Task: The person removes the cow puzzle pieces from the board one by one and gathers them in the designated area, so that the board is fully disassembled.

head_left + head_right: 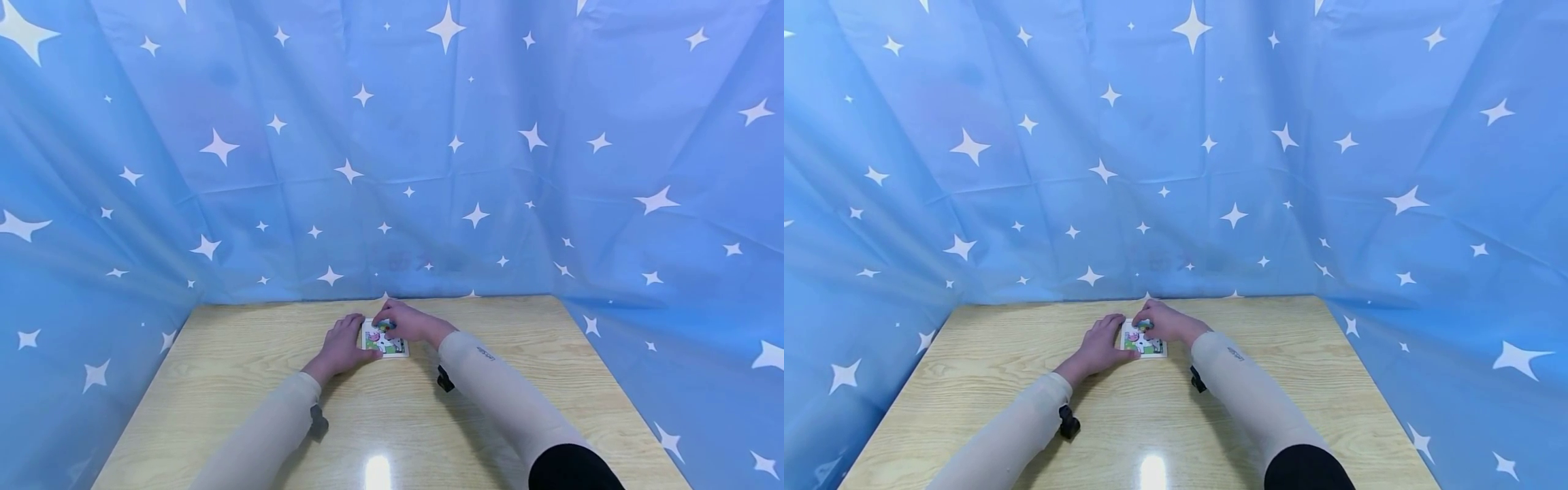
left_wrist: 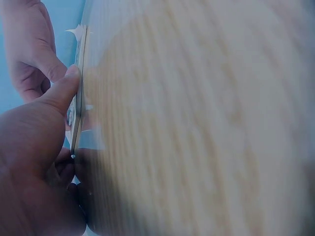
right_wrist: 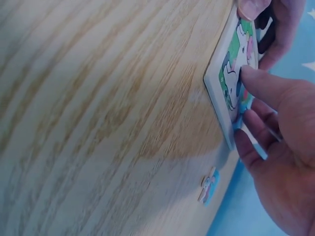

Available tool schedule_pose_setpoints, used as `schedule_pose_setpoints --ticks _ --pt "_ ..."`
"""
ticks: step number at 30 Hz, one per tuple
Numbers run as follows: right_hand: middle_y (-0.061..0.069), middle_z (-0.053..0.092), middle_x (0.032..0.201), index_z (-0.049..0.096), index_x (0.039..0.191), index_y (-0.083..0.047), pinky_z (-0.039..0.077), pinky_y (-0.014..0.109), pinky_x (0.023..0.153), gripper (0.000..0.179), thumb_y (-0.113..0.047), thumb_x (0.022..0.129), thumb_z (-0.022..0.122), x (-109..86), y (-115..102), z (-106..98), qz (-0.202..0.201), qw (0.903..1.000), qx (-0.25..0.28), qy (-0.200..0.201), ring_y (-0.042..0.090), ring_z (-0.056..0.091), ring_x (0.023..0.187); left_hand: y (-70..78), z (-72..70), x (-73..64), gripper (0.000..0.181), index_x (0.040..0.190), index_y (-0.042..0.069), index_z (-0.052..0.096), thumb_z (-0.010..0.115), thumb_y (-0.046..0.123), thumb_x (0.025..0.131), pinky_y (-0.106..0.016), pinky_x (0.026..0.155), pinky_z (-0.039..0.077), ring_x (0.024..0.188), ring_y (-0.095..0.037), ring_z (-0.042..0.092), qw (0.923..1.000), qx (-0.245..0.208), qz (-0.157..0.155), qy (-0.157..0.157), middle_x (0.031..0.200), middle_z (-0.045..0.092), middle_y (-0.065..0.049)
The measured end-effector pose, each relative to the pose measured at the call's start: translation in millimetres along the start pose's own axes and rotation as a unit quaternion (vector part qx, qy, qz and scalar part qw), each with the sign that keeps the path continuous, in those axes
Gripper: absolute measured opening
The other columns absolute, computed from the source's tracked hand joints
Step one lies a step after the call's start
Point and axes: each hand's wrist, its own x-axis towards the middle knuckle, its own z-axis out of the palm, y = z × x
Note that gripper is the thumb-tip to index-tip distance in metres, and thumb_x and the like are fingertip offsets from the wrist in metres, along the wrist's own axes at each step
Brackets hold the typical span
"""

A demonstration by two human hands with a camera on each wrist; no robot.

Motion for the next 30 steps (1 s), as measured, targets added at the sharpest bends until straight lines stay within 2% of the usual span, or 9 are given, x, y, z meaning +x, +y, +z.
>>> schedule_pose_setpoints --ticks 5,10,15,23,30 --pt "0.012 0.058 0.132 0.073 0.144 -0.011 0.053 0.045 0.104 0.039 -0.007 0.105 0.077 -0.1 1.7 1.4 -0.003 1.0 -0.001 0.008 0.025 0.058 0.117 -2.0 1.8 1.6 0.104 0.166 0.001 0.046 0.087 0.059 0.09 -0.07 0.124 0.031 0.156 -0.044 0.038 1.0 0.004 0.002 0.004 0.17 0.044 -0.017" --pt "0.008 0.059 0.13 0.071 0.147 -0.014 0.054 0.041 0.104 0.041 -0.011 0.106 0.076 -0.6 3.3 4.8 0.016 0.9998 0.001 0.013 0.02 0.058 0.115 -3.1 3.8 3.1 0.105 0.166 0.002 0.045 0.087 0.061 0.09 -0.069 0.125 0.031 0.157 -0.043 0.037 1.0 0.007 -0.005 0.003 0.171 0.044 -0.017" --pt "0.008 0.062 0.135 0.067 0.149 -0.007 0.055 0.042 0.109 0.047 -0.013 0.104 0.079 -1.4 2.5 5.2 0.031 0.9991 0.02 0.022 0.021 0.062 0.121 -2.8 5.0 2.8 0.104 0.165 0.001 0.046 0.088 0.059 0.09 -0.068 0.126 0.031 0.157 -0.043 0.038 0.9999 0.009 -0.008 0.007 0.17 0.044 -0.017" --pt "0.007 0.063 0.126 0.07 0.145 -0.009 0.057 0.043 0.101 0.042 -0.013 0.105 0.079 -2.1 1.6 3.0 0.047 0.9979 0.037 0.026 0.021 0.063 0.112 -1.0 4.1 1.9 0.104 0.165 0.001 0.047 0.089 0.058 0.089 -0.066 0.127 0.03 0.156 -0.043 0.038 0.9999 -0.005 -0.01 0.008 0.169 0.045 -0.016" --pt "0.006 0.064 0.127 0.072 0.144 -0.011 0.058 0.042 0.103 0.04 -0.011 0.105 0.079 -2.4 2.9 1.2 0.045 0.998 0.035 0.028 0.023 0.065 0.117 0.1 4.2 1.2 0.105 0.165 0.001 0.047 0.09 0.057 0.088 -0.065 0.129 0.028 0.156 -0.043 0.037 0.9998 -0.009 -0.012 0.008 0.17 0.045 -0.016"
